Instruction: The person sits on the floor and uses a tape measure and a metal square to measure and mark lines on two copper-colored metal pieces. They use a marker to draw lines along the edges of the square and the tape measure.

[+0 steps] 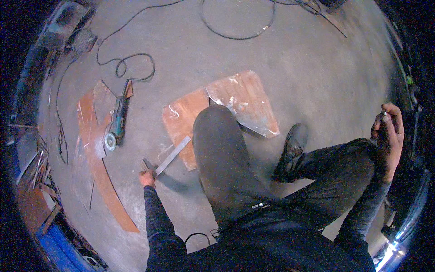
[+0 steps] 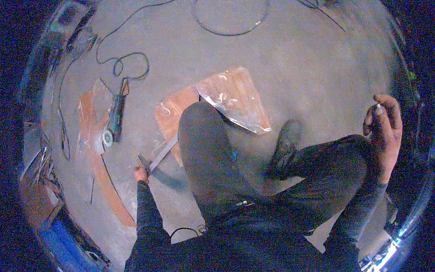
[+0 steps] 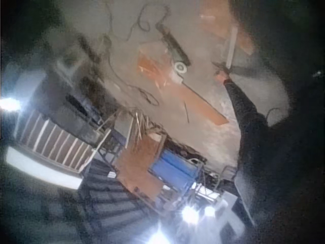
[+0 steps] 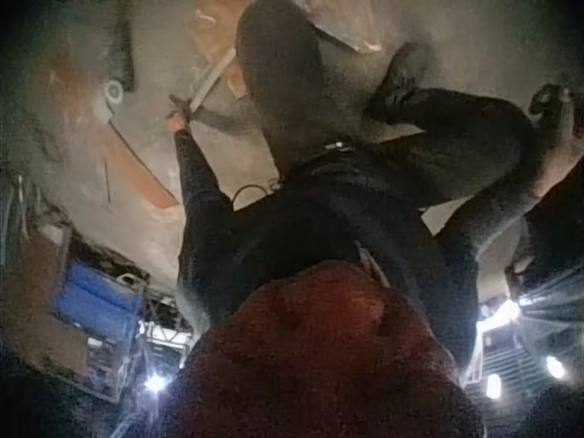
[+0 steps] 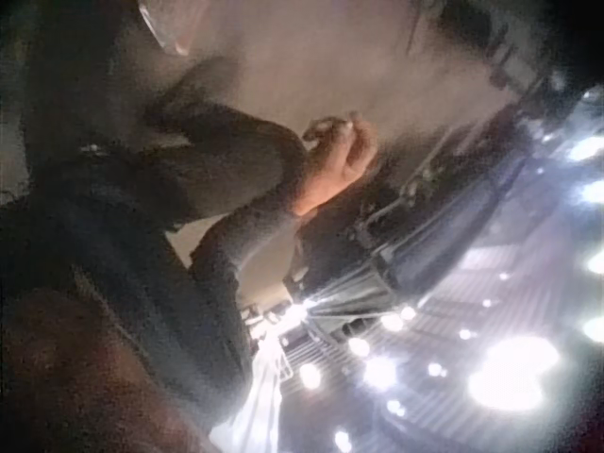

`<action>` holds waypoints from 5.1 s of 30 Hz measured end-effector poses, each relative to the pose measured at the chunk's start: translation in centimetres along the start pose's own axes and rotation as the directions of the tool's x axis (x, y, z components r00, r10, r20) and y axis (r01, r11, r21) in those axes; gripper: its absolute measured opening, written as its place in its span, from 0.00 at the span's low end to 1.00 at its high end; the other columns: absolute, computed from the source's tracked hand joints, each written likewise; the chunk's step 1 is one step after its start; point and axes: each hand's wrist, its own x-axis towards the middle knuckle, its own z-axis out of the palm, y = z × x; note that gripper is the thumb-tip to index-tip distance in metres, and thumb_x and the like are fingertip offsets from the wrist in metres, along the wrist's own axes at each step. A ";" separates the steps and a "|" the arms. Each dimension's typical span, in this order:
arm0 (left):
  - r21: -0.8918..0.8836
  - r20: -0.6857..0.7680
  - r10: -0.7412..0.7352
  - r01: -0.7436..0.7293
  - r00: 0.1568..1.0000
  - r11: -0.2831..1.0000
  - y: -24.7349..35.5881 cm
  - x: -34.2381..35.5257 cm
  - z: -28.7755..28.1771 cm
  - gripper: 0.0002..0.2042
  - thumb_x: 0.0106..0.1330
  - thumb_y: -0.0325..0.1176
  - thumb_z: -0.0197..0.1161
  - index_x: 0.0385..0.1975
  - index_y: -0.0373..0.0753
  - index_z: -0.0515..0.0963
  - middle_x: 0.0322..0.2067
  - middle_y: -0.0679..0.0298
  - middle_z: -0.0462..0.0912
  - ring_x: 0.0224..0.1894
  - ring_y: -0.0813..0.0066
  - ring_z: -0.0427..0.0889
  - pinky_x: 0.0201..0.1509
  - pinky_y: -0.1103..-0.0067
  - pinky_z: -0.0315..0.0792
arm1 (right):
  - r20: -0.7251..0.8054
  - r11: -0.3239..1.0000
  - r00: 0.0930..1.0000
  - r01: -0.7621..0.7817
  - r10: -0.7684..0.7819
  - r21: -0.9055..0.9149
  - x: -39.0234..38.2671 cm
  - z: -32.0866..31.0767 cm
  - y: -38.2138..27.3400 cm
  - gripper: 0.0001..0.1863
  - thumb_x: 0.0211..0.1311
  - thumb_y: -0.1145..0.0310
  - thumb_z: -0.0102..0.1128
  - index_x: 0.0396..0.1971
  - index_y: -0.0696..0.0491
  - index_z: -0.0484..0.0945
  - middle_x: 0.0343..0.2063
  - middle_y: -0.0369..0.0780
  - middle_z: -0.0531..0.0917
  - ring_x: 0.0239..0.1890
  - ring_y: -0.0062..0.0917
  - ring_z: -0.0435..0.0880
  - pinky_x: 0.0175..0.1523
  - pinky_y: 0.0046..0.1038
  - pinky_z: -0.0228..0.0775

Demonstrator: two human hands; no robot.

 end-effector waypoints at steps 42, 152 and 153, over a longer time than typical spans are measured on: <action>0.364 0.773 0.092 -0.557 0.627 0.747 34.3 -24.0 19.2 0.40 0.71 0.67 0.49 0.54 0.28 0.78 0.45 0.44 0.84 0.44 0.52 0.82 0.52 0.62 0.75 | 0.469 0.937 0.821 -0.214 0.325 -0.275 9.2 22.4 31.8 0.15 0.65 0.57 0.67 0.46 0.49 0.81 0.32 0.39 0.86 0.35 0.29 0.84 0.43 0.34 0.75; 0.385 0.529 0.673 -0.853 0.516 0.352 30.3 -37.8 27.9 0.38 0.61 0.33 0.62 0.71 0.30 0.57 0.73 0.42 0.55 0.73 0.38 0.58 0.73 0.53 0.60 | 0.613 0.817 0.698 -0.559 0.370 0.144 6.5 26.1 36.4 0.12 0.69 0.66 0.62 0.44 0.57 0.83 0.34 0.32 0.84 0.35 0.18 0.80 0.44 0.24 0.73; 0.384 0.536 0.670 -0.855 0.513 0.348 30.5 -37.8 27.7 0.35 0.64 0.32 0.58 0.71 0.29 0.57 0.73 0.43 0.55 0.74 0.39 0.58 0.73 0.53 0.60 | 0.603 0.814 0.706 -0.560 0.371 0.154 6.5 26.1 36.8 0.12 0.69 0.66 0.62 0.44 0.57 0.83 0.34 0.32 0.84 0.35 0.18 0.80 0.44 0.24 0.73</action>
